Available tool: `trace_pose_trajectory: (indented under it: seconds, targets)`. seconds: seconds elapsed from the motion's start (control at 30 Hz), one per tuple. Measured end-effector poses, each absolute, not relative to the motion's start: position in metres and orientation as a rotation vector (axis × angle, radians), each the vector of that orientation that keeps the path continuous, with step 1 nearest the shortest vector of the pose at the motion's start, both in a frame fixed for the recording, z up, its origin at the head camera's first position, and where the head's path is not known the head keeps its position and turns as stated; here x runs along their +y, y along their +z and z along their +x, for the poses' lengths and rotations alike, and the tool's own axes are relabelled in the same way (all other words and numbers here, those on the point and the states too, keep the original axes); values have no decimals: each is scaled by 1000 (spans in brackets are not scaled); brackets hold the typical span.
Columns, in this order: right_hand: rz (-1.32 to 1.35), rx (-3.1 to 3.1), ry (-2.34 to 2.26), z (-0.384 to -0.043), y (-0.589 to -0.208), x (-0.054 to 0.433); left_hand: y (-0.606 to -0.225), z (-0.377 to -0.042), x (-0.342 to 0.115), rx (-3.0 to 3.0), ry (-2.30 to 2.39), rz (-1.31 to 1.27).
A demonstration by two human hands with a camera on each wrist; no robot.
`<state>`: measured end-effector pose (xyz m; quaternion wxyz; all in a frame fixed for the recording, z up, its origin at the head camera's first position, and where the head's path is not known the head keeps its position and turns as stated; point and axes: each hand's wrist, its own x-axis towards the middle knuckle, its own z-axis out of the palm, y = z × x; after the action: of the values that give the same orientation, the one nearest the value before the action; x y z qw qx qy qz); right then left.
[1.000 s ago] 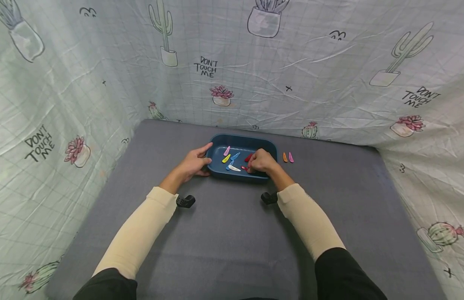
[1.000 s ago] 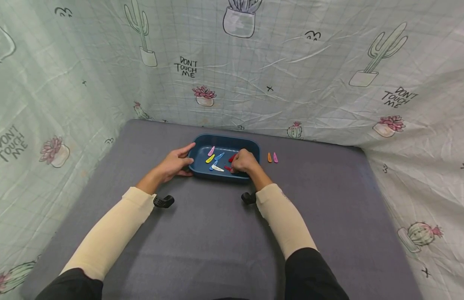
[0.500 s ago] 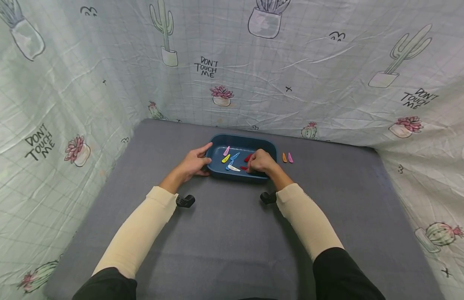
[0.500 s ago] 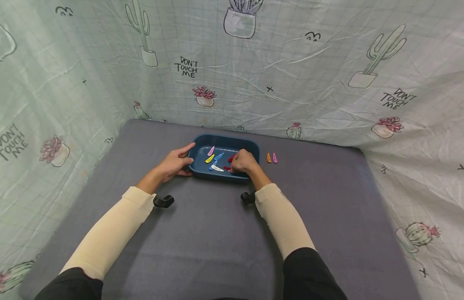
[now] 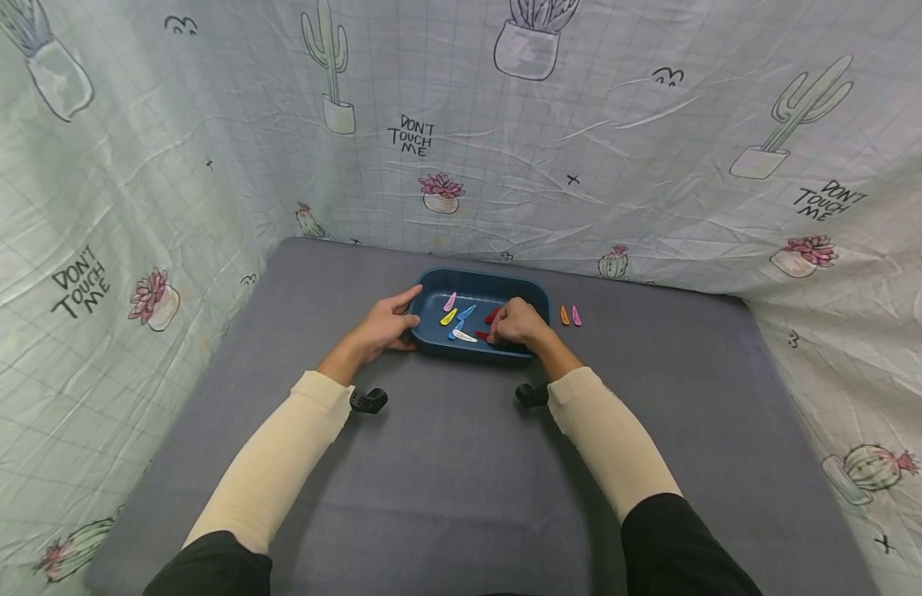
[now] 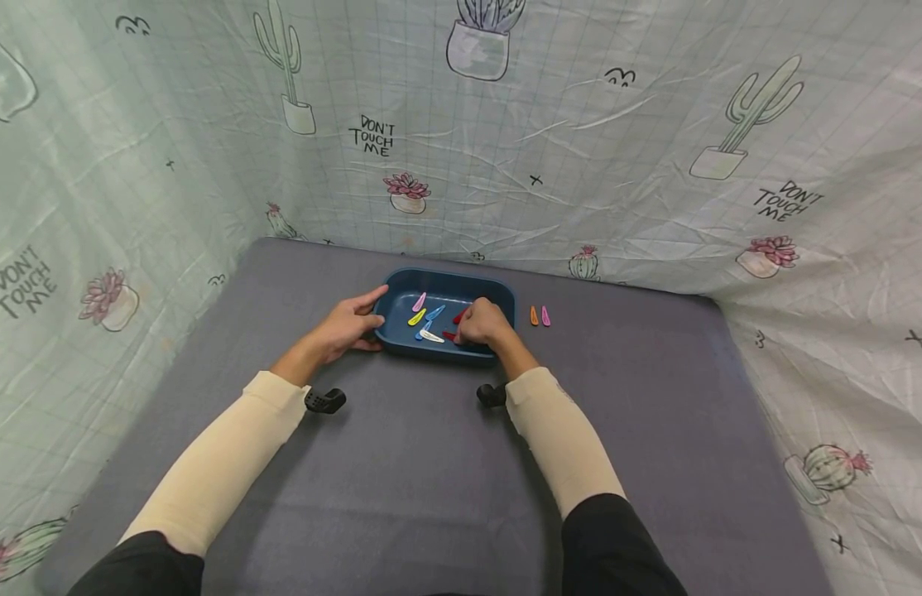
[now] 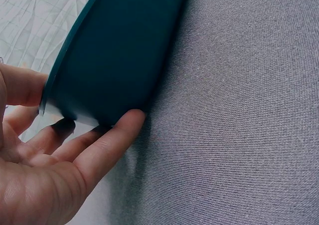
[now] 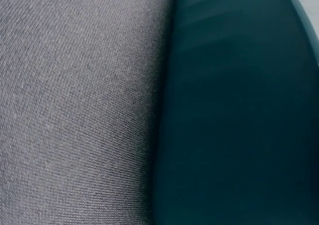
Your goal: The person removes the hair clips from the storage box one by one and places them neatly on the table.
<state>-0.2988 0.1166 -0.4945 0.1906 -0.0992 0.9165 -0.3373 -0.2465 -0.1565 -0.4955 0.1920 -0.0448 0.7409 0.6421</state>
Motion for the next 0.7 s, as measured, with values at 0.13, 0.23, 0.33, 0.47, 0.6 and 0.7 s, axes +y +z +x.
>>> trace_pose_trajectory:
  seconds: [0.13, 0.23, 0.33, 0.47, 0.6, 0.7]
  targets:
    - [-290, 2565, -982, -297, -493, 118, -495, -246, -156, 2069, 1818, -127]
    - [-289, 2567, -1021, -296, -491, 118, -495, -246, -156, 2071, 1814, -132]
    - [-278, 2571, -1070, -295, -489, 118, -496, -246, -155, 2071, 1808, -136]
    - [-279, 2566, -1156, -295, -489, 118, -495, -246, -155, 2072, 1802, -141]
    - [-295, 2584, -1242, -294, -488, 118, -494, -246, -156, 2073, 1802, -142]
    - [-293, 2617, -1280, -294, -487, 118, -494, -246, -157, 2069, 1805, -138]
